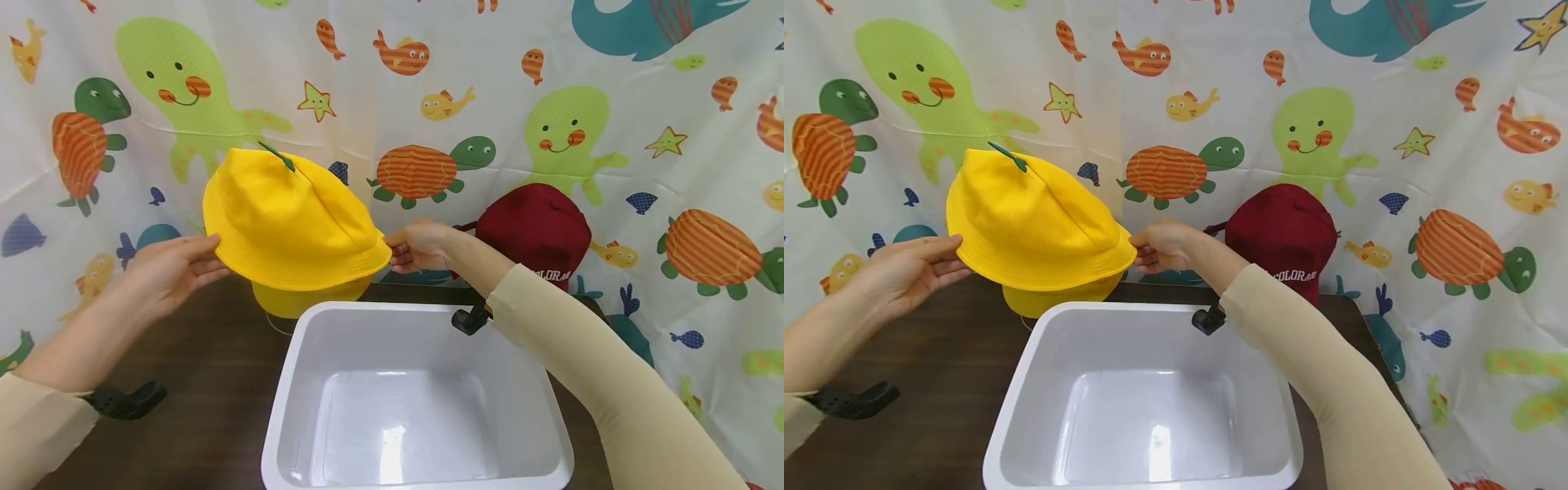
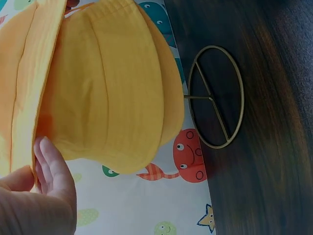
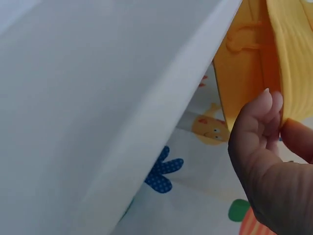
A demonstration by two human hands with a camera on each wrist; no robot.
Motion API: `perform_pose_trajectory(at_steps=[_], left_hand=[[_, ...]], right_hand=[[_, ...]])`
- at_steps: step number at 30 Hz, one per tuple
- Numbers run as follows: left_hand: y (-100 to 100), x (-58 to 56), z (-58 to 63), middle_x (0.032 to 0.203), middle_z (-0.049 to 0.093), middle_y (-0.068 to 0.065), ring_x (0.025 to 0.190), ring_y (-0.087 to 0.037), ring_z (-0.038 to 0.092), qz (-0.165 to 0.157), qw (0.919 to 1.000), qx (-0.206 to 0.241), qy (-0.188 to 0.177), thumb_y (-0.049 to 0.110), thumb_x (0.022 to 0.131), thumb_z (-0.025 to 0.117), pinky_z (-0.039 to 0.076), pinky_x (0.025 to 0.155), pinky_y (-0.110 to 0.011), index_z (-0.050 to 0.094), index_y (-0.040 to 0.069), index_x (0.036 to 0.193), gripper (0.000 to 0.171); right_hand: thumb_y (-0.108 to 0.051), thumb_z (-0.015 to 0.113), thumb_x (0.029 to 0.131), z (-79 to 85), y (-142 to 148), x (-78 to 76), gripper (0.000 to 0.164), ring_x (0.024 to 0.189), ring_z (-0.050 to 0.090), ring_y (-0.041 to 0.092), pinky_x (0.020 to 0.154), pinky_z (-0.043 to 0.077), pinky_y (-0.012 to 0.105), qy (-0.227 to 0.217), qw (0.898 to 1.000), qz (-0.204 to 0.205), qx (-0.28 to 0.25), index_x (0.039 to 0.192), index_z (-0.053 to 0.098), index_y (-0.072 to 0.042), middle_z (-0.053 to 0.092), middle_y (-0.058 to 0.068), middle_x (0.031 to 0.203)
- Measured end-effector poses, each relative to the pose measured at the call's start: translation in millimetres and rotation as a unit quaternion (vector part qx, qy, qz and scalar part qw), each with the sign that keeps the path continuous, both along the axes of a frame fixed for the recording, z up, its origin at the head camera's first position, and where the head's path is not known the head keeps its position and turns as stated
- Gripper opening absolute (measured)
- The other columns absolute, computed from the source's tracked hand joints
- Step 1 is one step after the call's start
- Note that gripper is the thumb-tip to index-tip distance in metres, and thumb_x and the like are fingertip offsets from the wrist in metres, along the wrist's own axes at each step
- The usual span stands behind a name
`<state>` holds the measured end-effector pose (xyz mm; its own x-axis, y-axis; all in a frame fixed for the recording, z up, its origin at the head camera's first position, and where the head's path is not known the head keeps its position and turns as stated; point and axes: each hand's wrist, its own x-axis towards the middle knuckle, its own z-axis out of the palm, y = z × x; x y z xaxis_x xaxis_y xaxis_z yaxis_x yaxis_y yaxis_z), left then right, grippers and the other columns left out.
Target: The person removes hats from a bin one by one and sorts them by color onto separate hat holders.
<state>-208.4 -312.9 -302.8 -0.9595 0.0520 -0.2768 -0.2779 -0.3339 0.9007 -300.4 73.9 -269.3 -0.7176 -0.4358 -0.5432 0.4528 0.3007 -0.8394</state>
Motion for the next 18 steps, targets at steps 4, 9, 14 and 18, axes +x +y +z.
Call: perform_pose_trajectory(at_steps=[4,9,14,18], left_hand=[[1.8,-0.3,-4.3,0.095,0.077,-0.002,0.084,-0.018,0.076,-0.002,0.9999,-0.013,0.004,0.015,0.1,0.071,0.064,0.078,-0.032,0.08,0.014,0.094,0.01],[8.1,1.4,-11.9,0.093,0.077,0.001,0.084,-0.016,0.076,-0.004,0.9987,-0.046,-0.021,0.019,0.097,0.076,0.064,0.08,-0.032,0.08,0.017,0.091,0.007],[9.9,5.8,-20.4,0.094,0.075,0.002,0.086,-0.015,0.075,-0.012,0.9953,-0.088,-0.038,0.022,0.096,0.078,0.063,0.083,-0.031,0.078,0.02,0.092,0.004],[7.8,8.2,-28.1,0.094,0.076,0.002,0.086,-0.016,0.076,-0.025,0.9943,-0.097,-0.036,0.021,0.098,0.076,0.063,0.083,-0.031,0.079,0.02,0.092,0.007]], right_hand=[[-0.015,0.056,0.11,-2.9,-2.9,-2.4,0.021,0.073,0.062,0.021,0.07,0.059,0.026,0.004,0.999,-0.025,0.024,0.114,0.063,0.004,0.061,0.011,0.086],[-0.013,0.057,0.109,-10.4,-2.1,-4.4,0.021,0.071,0.063,0.021,0.069,0.06,0.028,0.004,0.998,-0.029,0.064,0.113,0.063,0.006,0.063,0.012,0.083],[-0.013,0.058,0.109,-18.6,-4.1,-3.6,0.021,0.07,0.064,0.021,0.07,0.062,0.031,-0.002,0.995,-0.008,0.099,0.111,0.064,0.006,0.065,0.012,0.082],[-0.011,0.06,0.107,-23.0,-9.5,-2.1,0.016,0.069,0.063,0.022,0.071,0.063,0.033,-0.002,0.993,-0.009,0.116,0.105,0.063,0.004,0.063,0.012,0.08]])
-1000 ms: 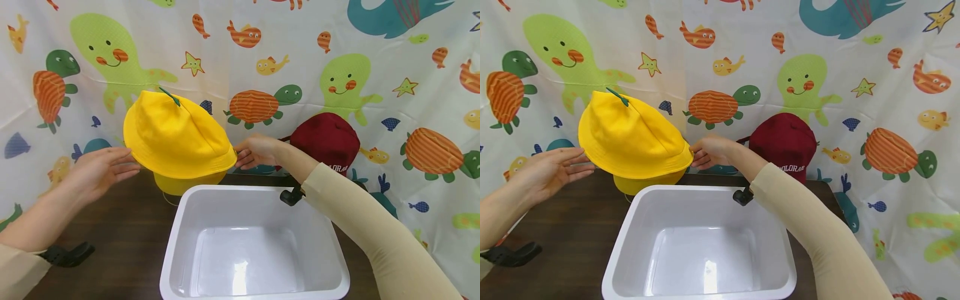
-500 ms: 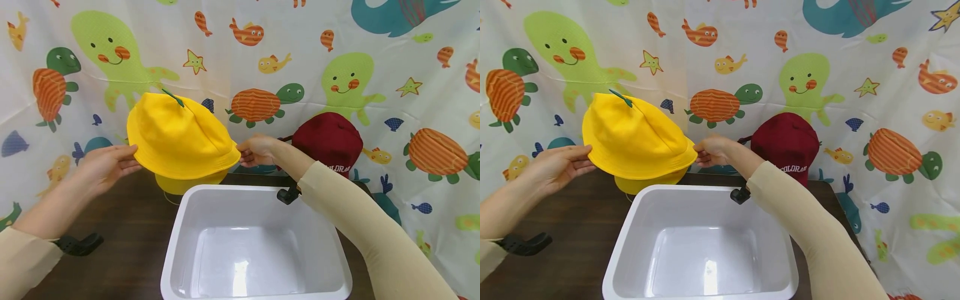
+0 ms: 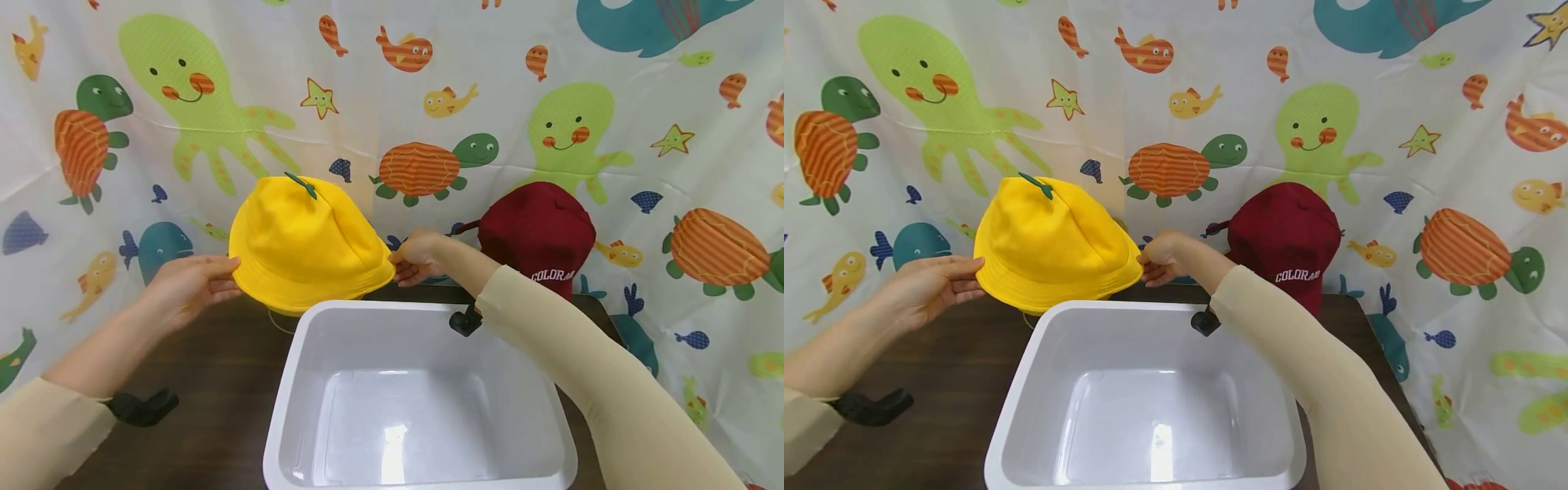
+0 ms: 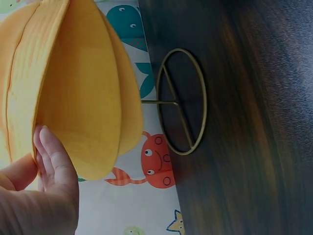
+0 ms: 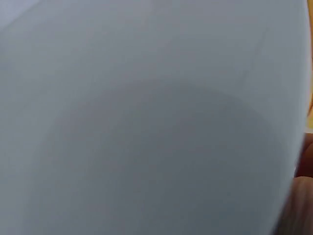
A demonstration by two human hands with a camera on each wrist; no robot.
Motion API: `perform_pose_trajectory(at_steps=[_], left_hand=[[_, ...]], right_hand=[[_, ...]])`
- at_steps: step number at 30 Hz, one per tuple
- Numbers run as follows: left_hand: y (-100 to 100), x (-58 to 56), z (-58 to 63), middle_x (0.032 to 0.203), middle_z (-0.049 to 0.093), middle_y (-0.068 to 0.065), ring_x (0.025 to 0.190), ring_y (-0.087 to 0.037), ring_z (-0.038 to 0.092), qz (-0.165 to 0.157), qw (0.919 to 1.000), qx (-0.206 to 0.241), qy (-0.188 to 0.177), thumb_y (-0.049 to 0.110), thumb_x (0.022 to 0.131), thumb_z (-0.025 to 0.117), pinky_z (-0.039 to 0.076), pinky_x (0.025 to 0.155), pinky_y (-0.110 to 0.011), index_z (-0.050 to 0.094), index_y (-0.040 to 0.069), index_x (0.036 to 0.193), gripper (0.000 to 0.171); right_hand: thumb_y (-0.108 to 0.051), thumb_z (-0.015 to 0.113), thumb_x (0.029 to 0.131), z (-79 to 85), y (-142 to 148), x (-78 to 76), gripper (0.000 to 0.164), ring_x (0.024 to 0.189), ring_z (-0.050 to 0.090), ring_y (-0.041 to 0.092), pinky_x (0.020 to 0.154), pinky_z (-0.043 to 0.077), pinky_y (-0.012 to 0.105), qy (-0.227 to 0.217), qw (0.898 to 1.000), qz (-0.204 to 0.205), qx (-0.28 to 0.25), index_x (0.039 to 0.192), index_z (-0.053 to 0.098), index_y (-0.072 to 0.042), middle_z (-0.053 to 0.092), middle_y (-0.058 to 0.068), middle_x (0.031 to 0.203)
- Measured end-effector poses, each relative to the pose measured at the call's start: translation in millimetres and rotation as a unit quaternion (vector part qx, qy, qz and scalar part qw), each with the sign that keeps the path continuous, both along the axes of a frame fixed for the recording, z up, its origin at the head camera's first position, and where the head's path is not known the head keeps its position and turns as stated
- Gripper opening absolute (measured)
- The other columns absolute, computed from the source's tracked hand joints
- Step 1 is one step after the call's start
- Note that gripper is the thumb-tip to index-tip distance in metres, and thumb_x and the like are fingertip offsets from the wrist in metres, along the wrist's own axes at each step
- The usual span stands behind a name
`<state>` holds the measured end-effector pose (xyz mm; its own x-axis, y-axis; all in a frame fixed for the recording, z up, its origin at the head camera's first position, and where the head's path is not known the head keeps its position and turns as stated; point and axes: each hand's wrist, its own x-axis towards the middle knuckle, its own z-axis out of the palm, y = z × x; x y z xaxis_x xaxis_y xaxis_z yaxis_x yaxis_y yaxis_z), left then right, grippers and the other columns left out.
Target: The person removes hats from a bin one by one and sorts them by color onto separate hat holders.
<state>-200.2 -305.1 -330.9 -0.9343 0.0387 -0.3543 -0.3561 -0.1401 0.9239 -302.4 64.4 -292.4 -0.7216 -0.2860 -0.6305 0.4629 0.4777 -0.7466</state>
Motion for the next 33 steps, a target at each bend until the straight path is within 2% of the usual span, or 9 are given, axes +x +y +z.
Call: perform_pose_trajectory(at_steps=[7,11,18,23,24,27,29,31,33], left_hand=[[1.6,-3.4,-14.5,0.093,0.077,0.002,0.086,-0.016,0.076,-0.019,0.9992,-0.034,0.007,0.022,0.1,0.073,0.063,0.083,-0.032,0.078,0.022,0.091,0.01],[4.2,-5.6,-17.4,0.092,0.077,0.003,0.085,-0.015,0.076,-0.01,0.9987,-0.049,0.012,0.023,0.099,0.074,0.063,0.083,-0.032,0.077,0.022,0.091,0.009],[-0.7,-4.6,-17.5,0.091,0.077,0.002,0.083,-0.016,0.076,0.003,1.0,-0.005,0.0,0.02,0.099,0.075,0.064,0.08,-0.032,0.08,0.022,0.088,0.012],[-4.7,-1.4,-14.6,0.093,0.077,0.001,0.085,-0.017,0.076,0.009,0.9999,0.006,0.005,0.022,0.097,0.077,0.064,0.079,-0.032,0.08,0.02,0.092,0.006],[-5.2,-0.3,-13.2,0.093,0.077,0.002,0.085,-0.016,0.076,0.01,0.9998,-0.011,0.009,0.024,0.097,0.077,0.064,0.079,-0.032,0.078,0.018,0.096,0.006],[-6.8,5.5,-7.5,0.09,0.076,0.009,0.085,-0.012,0.076,0.011,0.9932,-0.108,0.042,0.031,0.1,0.072,0.063,0.078,-0.029,0.071,0.008,0.116,0.027],[-8.0,10.1,-1.3,0.088,0.074,0.014,0.083,-0.009,0.075,0.02,0.982,-0.173,0.072,0.033,0.103,0.069,0.063,0.076,-0.027,0.064,0.004,0.123,0.036],[-9.6,14.7,6.0,0.086,0.072,0.018,0.08,-0.006,0.073,0.031,0.9659,-0.234,0.106,0.035,0.104,0.066,0.062,0.073,-0.024,0.061,0.001,0.125,0.04],[-10.5,20.6,16.3,0.084,0.07,0.021,0.077,-0.004,0.072,0.043,0.9535,-0.268,0.131,0.035,0.105,0.064,0.061,0.07,-0.02,0.061,0.0,0.125,0.04]], right_hand=[[-0.008,0.058,0.107,-4.3,-6.4,0.9,0.014,0.072,0.065,0.026,0.088,0.063,0.044,0.005,0.998,0.014,0.055,0.102,0.059,0.004,0.061,0.015,0.084],[-0.008,0.057,0.107,-4.5,-8.3,1.1,0.014,0.073,0.065,0.027,0.088,0.062,0.045,0.014,0.997,0.027,0.071,0.102,0.058,0.005,0.06,0.016,0.084],[-0.006,0.057,0.106,2.3,-7.2,3.4,0.017,0.074,0.065,0.027,0.089,0.062,0.048,0.022,0.997,0.034,0.061,0.114,0.06,0.009,0.061,0.016,0.086],[-0.008,0.057,0.106,18.0,4.4,4.5,0.026,0.084,0.07,0.03,0.091,0.061,0.049,0.065,0.996,0.019,0.055,0.126,0.059,0.009,0.064,0.017,0.096],[-0.011,0.058,0.107,22.3,8.2,5.2,0.028,0.087,0.071,0.031,0.09,0.062,0.048,0.077,0.995,0.021,0.056,0.126,0.059,0.009,0.064,0.017,0.097],[-0.018,0.059,0.108,37.8,21.7,10.2,0.032,0.094,0.072,0.029,0.086,0.063,0.044,0.123,0.99,0.041,0.058,0.128,0.061,0.007,0.065,0.015,0.103],[-0.021,0.059,0.108,49.7,31.1,16.6,0.035,0.099,0.072,0.029,0.085,0.064,0.042,0.154,0.985,0.053,0.054,0.13,0.06,0.006,0.065,0.015,0.107],[-0.023,0.059,0.108,63.3,40.1,26.0,0.033,0.099,0.071,0.028,0.087,0.063,0.042,0.184,0.98,0.057,0.052,0.129,0.061,0.003,0.066,0.016,0.114],[-0.024,0.058,0.108,76.3,50.2,37.0,0.033,0.104,0.07,0.029,0.09,0.062,0.042,0.213,0.974,0.056,0.044,0.13,0.061,0.0,0.065,0.017,0.119]])
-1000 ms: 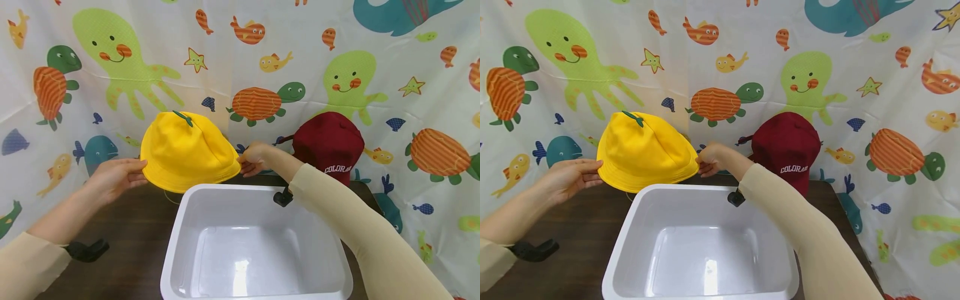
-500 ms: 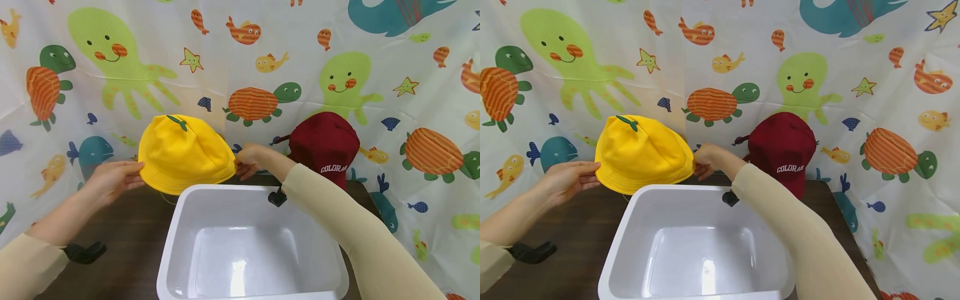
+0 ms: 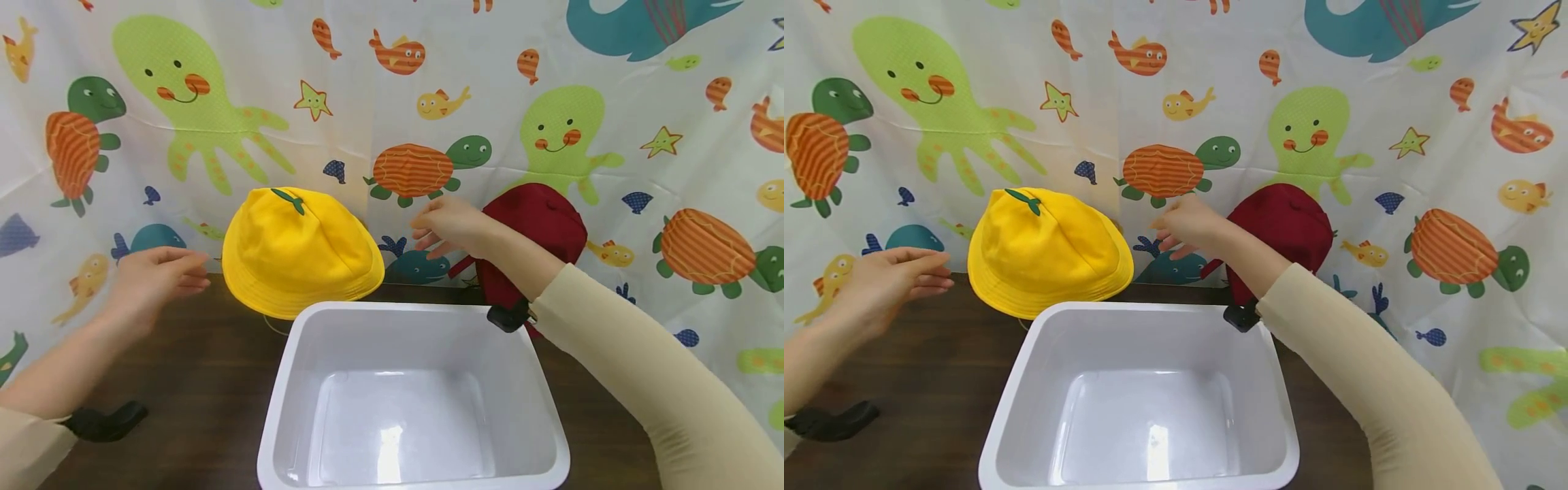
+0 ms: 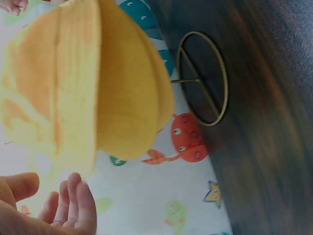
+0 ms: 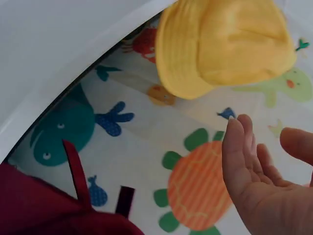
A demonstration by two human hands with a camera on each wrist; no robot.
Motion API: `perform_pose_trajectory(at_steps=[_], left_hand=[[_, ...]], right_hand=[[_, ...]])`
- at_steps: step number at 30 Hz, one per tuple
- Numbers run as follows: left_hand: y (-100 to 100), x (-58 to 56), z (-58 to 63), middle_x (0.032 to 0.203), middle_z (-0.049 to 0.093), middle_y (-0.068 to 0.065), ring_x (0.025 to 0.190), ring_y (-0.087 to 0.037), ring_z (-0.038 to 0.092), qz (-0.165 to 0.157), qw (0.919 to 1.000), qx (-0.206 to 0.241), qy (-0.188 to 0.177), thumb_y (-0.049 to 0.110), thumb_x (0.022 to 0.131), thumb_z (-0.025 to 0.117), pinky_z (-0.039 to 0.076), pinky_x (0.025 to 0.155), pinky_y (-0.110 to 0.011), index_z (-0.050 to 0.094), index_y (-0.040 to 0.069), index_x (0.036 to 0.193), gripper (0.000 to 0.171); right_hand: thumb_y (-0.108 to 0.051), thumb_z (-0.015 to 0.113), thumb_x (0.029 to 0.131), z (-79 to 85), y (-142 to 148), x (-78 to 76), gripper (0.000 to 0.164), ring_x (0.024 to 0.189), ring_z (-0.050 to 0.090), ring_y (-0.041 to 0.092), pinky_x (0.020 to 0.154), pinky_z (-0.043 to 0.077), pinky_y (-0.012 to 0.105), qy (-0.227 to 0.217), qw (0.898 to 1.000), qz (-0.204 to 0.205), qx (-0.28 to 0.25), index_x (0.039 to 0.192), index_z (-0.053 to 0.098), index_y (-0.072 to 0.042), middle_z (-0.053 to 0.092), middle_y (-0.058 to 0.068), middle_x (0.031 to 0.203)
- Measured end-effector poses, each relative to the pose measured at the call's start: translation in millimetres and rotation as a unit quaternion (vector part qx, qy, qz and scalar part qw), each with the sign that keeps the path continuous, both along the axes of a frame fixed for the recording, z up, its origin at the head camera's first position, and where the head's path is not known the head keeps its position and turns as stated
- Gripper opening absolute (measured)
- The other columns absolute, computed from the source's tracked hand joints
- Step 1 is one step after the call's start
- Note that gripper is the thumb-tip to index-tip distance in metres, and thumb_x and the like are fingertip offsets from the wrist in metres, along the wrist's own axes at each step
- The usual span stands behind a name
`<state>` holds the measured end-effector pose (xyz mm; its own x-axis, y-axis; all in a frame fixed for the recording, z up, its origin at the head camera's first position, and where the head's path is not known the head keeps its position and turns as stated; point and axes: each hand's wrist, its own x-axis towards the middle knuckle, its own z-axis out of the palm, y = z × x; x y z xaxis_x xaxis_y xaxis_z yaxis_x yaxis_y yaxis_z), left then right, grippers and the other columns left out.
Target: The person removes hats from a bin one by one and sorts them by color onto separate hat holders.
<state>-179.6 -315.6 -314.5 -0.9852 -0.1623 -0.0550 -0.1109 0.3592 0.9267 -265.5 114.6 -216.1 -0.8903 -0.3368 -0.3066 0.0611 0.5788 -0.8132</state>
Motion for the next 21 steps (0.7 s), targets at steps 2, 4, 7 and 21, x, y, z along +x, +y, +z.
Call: perform_pose_trajectory(at_steps=[2,4,7,21], left_hand=[[-0.2,4.8,10.1,0.083,0.068,0.025,0.075,0.0,0.07,0.009,0.999,-0.042,0.015,0.04,0.105,0.063,0.059,0.068,-0.016,0.061,-0.001,0.129,0.047],[0.1,10.9,19.1,0.083,0.066,0.028,0.075,0.006,0.066,0.015,0.9949,-0.097,0.025,0.045,0.105,0.059,0.055,0.066,-0.012,0.057,-0.003,0.136,0.057],[0.5,22.0,27.8,0.095,0.072,0.015,0.078,0.013,0.058,0.024,0.9829,-0.178,0.041,0.051,0.106,0.054,0.049,0.064,-0.011,0.057,-0.001,0.141,0.063],[-9.2,74.7,30.6,0.154,0.044,-0.036,0.144,-0.056,0.037,0.064,0.9163,-0.329,0.219,0.024,0.104,0.061,0.02,0.127,-0.054,0.043,-0.004,0.155,0.061]], right_hand=[[-0.025,0.058,0.108,10.4,11.9,11.9,0.032,0.106,0.069,0.03,0.09,0.062,0.041,0.046,0.999,0.001,0.004,0.131,0.062,-0.002,0.066,0.016,0.121],[-0.026,0.058,0.108,18.1,24.7,24.5,0.034,0.106,0.068,0.029,0.09,0.061,0.041,0.119,0.992,0.012,0.028,0.134,0.061,-0.004,0.067,0.013,0.121],[-0.029,0.059,0.107,23.9,43.4,44.0,0.038,0.106,0.067,0.024,0.09,0.059,0.043,0.247,0.965,0.019,0.088,0.137,0.061,-0.006,0.069,0.009,0.124],[-0.044,0.062,0.102,-8.9,155.8,111.1,0.074,0.15,0.036,0.042,0.123,0.027,0.061,0.517,0.836,-0.019,0.184,0.158,0.041,0.0,0.041,0.02,0.163]])
